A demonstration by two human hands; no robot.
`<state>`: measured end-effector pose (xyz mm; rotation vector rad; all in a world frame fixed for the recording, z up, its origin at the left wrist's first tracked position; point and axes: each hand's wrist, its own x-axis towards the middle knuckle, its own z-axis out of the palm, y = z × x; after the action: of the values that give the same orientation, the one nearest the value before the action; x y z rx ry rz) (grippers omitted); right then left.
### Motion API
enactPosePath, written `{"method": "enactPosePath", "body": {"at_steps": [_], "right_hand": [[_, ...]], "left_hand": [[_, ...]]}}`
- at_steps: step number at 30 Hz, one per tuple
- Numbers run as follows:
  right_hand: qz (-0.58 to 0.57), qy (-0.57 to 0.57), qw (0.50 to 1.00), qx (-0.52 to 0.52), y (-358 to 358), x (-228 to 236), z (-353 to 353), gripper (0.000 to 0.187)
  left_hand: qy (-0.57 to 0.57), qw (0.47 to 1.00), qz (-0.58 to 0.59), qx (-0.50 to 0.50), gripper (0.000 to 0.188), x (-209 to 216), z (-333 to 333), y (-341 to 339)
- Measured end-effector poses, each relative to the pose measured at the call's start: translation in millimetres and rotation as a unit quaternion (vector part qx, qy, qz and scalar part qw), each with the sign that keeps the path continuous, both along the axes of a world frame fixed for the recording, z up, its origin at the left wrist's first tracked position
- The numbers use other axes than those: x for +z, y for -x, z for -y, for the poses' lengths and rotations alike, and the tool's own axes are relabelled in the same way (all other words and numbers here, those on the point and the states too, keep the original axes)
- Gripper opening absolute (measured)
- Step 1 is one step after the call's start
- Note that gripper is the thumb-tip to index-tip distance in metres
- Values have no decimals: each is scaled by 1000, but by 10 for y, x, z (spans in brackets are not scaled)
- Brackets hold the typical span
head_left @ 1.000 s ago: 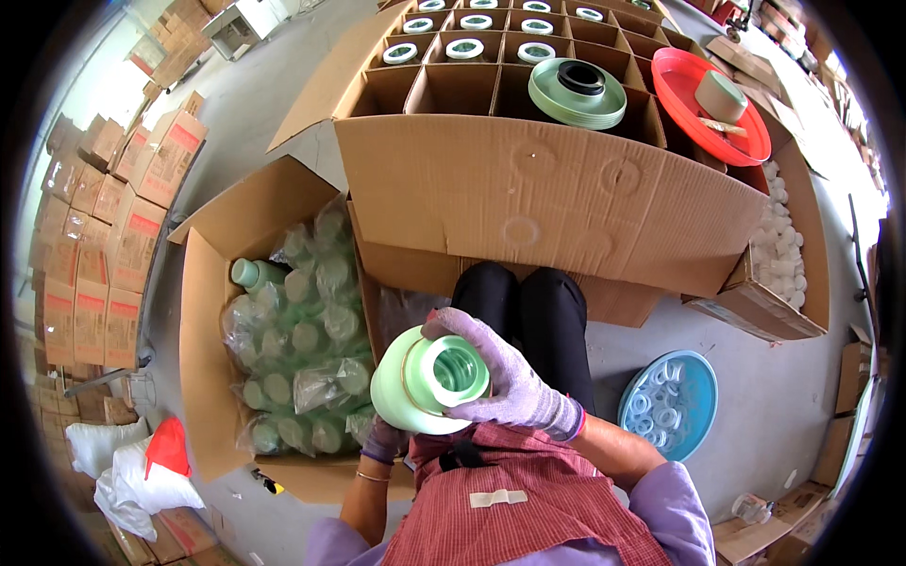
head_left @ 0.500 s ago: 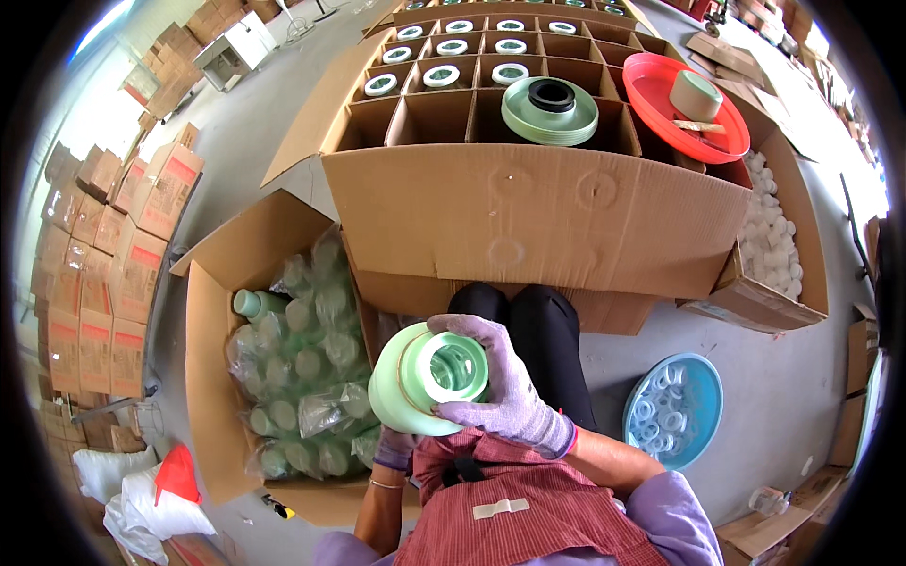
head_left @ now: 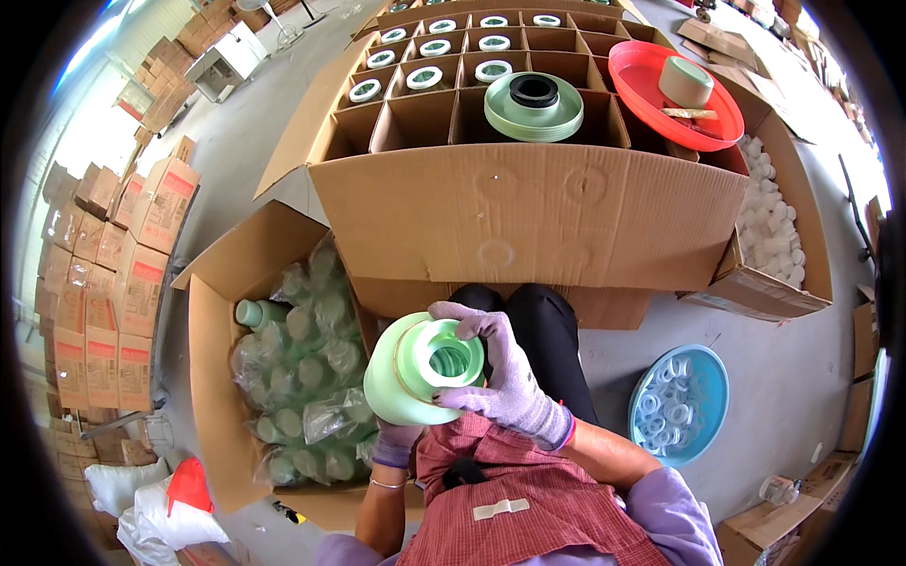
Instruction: The person assembles light green kettles by inserting internal components and lids, then places them into a cardboard box. The person also seals the box with tape.
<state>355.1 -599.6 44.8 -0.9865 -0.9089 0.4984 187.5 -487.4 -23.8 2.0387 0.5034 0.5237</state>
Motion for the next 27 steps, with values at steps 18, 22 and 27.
{"method": "enactPosePath", "body": {"at_steps": [18,22,27], "right_hand": [[167,273,947,19,-388,379,-96,22],[41,138,986,78,-414,193,-92,23],[3,116,977,180,-443,162,7,65]], "left_hand": [[-315,941,-119,38,73,-1154,-107,687],[-450,879,-153,44,69,-1181,-102,711],[-229,962,-145,-33,71,-1195,-229,757]]}}
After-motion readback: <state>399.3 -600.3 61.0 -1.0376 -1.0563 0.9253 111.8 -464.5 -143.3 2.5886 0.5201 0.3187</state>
